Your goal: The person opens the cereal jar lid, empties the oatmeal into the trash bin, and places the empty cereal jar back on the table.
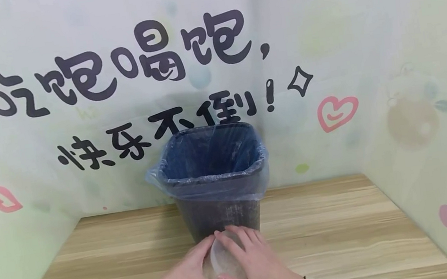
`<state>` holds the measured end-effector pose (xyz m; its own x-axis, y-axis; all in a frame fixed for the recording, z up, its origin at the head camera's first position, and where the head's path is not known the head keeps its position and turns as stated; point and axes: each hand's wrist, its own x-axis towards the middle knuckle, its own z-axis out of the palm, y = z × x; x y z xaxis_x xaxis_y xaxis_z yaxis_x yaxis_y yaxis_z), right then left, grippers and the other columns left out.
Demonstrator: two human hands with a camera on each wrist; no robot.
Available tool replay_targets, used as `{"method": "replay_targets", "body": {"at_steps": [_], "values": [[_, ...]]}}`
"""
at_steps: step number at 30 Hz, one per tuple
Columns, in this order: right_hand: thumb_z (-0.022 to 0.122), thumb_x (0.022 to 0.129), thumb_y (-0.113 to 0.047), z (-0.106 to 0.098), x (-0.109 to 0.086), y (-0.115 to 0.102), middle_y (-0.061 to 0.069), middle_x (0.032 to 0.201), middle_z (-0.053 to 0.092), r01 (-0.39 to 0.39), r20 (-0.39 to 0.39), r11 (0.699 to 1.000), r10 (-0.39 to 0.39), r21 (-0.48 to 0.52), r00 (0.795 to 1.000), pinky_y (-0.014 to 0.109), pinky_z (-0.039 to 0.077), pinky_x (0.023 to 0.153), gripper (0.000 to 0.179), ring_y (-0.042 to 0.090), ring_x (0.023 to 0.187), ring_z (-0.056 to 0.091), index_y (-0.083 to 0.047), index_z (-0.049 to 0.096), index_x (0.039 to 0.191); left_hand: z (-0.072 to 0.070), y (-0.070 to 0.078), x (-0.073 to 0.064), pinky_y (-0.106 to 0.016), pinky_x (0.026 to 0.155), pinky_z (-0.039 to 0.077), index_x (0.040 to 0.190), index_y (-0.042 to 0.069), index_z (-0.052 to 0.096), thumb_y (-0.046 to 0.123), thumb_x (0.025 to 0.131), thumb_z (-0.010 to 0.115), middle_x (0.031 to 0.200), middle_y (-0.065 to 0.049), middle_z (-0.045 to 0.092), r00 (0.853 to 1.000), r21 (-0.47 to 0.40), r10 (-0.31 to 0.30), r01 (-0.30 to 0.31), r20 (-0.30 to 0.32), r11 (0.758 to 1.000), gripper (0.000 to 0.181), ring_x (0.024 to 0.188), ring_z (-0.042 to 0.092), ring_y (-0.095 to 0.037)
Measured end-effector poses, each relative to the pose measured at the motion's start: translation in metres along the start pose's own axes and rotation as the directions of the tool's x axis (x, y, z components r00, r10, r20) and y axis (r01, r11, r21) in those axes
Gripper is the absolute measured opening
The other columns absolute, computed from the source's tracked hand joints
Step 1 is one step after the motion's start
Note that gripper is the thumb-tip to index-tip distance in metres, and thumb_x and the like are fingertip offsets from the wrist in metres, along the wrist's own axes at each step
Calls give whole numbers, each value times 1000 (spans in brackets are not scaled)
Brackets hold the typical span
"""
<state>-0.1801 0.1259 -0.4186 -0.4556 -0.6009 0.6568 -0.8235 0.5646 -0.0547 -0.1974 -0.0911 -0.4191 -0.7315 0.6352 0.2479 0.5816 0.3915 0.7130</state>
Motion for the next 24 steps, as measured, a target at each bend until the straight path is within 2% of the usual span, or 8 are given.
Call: {"method": "replay_targets", "body": {"at_steps": [4,8,12,16,24], "values": [[50,95,-51,3,1,-1,13,132,48,2,-48,1000,-1,21,999,48,42,92,63,27,119,47,-12,43,145,0,1,0,-33,94,43,139,9,45,34,66,87,126,-3,52,1000,-10,-12,12,-8,1000,89,111,50,-15],[53,94,-49,3,2,-1,14,132,47,-23,-70,998,27,61,997,48,44,89,62,28,117,46,-12,45,144,3,2,-1,-33,95,42,144,9,38,33,67,88,132,-4,50,1000,-47,-11,11,-8,999,95,114,50,-17],[56,93,-48,2,2,-2,13,132,47,-62,-63,994,68,91,996,47,45,89,62,27,118,45,-15,45,143,9,2,0,-32,92,43,145,15,34,31,65,90,132,-3,50,1000,-96,-10,10,-4,995,99,112,51,-15],[59,91,-47,2,1,-3,12,133,46,-92,-51,989,99,115,994,47,46,88,62,25,119,44,-17,46,143,13,0,1,-31,88,45,143,18,35,31,63,91,127,-3,53,1000,-93,-2,0,-18,996,98,107,52,-14],[62,90,-45,3,1,-3,10,129,50,-73,-86,982,89,171,992,44,47,86,58,23,115,47,-15,51,139,11,-2,0,-29,85,46,140,20,37,30,62,92,123,-1,56,1000,-108,20,-21,-8,994,95,104,54,-12]]}}
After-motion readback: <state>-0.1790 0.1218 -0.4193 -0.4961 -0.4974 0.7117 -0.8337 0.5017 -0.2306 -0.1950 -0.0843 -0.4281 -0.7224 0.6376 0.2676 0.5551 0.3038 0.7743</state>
